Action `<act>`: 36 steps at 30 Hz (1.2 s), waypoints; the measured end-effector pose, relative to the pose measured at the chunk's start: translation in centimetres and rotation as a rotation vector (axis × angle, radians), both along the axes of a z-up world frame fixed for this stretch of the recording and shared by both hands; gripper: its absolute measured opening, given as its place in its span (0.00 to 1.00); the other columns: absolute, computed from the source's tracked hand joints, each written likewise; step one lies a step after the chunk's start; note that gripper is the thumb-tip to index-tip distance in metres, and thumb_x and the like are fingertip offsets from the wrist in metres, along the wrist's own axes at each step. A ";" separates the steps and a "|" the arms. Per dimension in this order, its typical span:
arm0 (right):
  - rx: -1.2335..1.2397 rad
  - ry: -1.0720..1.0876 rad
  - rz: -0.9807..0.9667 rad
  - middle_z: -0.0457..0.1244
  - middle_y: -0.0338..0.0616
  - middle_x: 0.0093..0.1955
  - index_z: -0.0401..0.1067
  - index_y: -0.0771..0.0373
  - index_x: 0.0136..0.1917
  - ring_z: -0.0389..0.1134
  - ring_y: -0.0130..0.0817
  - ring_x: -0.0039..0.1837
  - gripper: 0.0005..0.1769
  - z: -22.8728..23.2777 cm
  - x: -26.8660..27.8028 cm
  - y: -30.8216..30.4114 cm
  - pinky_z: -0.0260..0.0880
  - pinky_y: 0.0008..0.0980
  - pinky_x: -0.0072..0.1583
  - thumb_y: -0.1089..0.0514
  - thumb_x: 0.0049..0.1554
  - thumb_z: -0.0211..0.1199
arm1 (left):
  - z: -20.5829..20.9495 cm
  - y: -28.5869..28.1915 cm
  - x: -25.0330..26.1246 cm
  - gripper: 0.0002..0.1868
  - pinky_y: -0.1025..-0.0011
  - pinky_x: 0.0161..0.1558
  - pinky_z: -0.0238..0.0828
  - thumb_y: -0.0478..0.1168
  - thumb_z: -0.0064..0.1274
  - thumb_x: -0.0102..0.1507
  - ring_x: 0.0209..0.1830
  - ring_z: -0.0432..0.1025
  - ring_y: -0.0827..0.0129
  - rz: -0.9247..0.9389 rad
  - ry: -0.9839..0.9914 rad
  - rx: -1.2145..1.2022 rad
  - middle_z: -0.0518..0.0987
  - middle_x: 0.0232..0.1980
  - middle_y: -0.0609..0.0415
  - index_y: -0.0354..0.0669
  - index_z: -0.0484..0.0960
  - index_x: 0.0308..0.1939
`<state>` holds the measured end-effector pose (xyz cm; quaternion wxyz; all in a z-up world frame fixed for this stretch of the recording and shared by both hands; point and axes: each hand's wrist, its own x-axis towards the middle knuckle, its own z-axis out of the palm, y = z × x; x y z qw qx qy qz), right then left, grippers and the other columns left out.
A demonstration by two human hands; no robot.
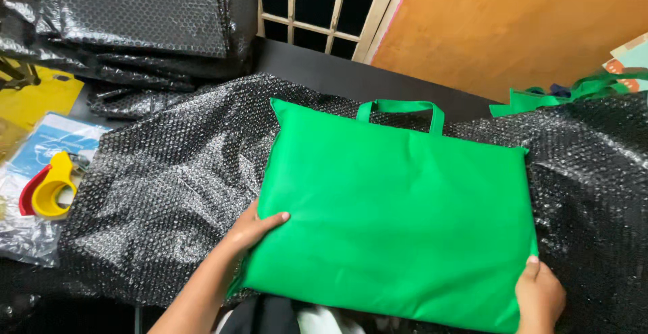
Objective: The person brushes a green bag containing a pillow, wraps the bag in black bubble wrap, and applies tape using a dispenser.
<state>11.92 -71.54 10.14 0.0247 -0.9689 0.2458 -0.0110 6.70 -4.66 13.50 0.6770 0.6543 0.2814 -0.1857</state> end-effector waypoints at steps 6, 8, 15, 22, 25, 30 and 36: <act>0.028 0.016 0.059 0.71 0.69 0.51 0.79 0.62 0.58 0.70 0.76 0.52 0.32 0.9 -1.1 8.8 0.67 0.64 0.52 0.41 0.75 0.38 | 4.3 7.0 -1.6 0.47 0.59 0.59 0.76 0.49 0.64 0.47 0.58 0.78 0.57 0.067 0.025 0.027 0.82 0.64 0.47 0.47 0.71 0.71; 0.051 0.048 0.069 0.71 0.68 0.52 0.79 0.61 0.55 0.70 0.76 0.53 0.33 0.0 -0.8 11.4 0.66 0.64 0.51 0.40 0.74 0.37 | 2.1 8.9 -1.6 0.45 0.59 0.59 0.75 0.49 0.64 0.47 0.58 0.78 0.57 0.077 0.037 0.063 0.82 0.64 0.47 0.45 0.73 0.70; 0.098 0.380 -0.036 0.70 0.69 0.63 0.78 0.68 0.62 0.70 0.72 0.63 0.38 0.2 1.2 16.3 0.68 0.62 0.62 0.42 0.72 0.32 | -3.7 10.1 -1.8 0.53 0.61 0.63 0.71 0.61 0.60 0.48 0.62 0.74 0.59 0.033 0.066 0.125 0.77 0.68 0.49 0.54 0.64 0.76; 0.142 -0.145 0.489 0.68 0.58 0.66 0.70 0.62 0.74 0.65 0.61 0.67 0.37 1.5 9.1 23.8 0.59 0.53 0.69 0.43 0.56 0.63 | -10.2 15.0 -12.9 0.25 0.60 0.64 0.61 0.51 0.57 0.62 0.61 0.69 0.54 0.521 -0.275 0.839 0.76 0.57 0.45 0.44 0.78 0.60; 0.636 -0.102 0.635 0.64 0.50 0.68 0.69 0.54 0.73 0.66 0.38 0.68 0.31 5.9 13.2 38.1 0.70 0.42 0.64 0.53 0.56 0.67 | -12.7 16.5 -19.9 0.32 0.50 0.69 0.54 0.45 0.64 0.56 0.67 0.62 0.42 0.828 -0.041 0.955 0.69 0.61 0.36 0.38 0.75 0.62; 0.865 -0.071 1.045 0.66 0.43 0.66 0.70 0.54 0.70 0.68 0.31 0.65 0.27 7.1 19.1 58.9 0.74 0.33 0.58 0.57 0.58 0.66 | -17.9 16.7 -25.2 0.53 0.49 0.71 0.50 0.47 0.71 0.47 0.70 0.53 0.37 0.999 0.147 0.828 0.55 0.68 0.31 0.31 0.59 0.69; 0.624 -0.089 1.589 0.66 0.51 0.65 0.72 0.59 0.66 0.65 0.50 0.67 0.26 1.7 20.8 79.8 0.60 0.44 0.70 0.57 0.54 0.67 | -20.9 17.8 -24.9 0.57 0.61 0.70 0.54 0.50 0.69 0.50 0.69 0.59 0.52 1.274 0.334 0.347 0.55 0.74 0.36 0.34 0.47 0.71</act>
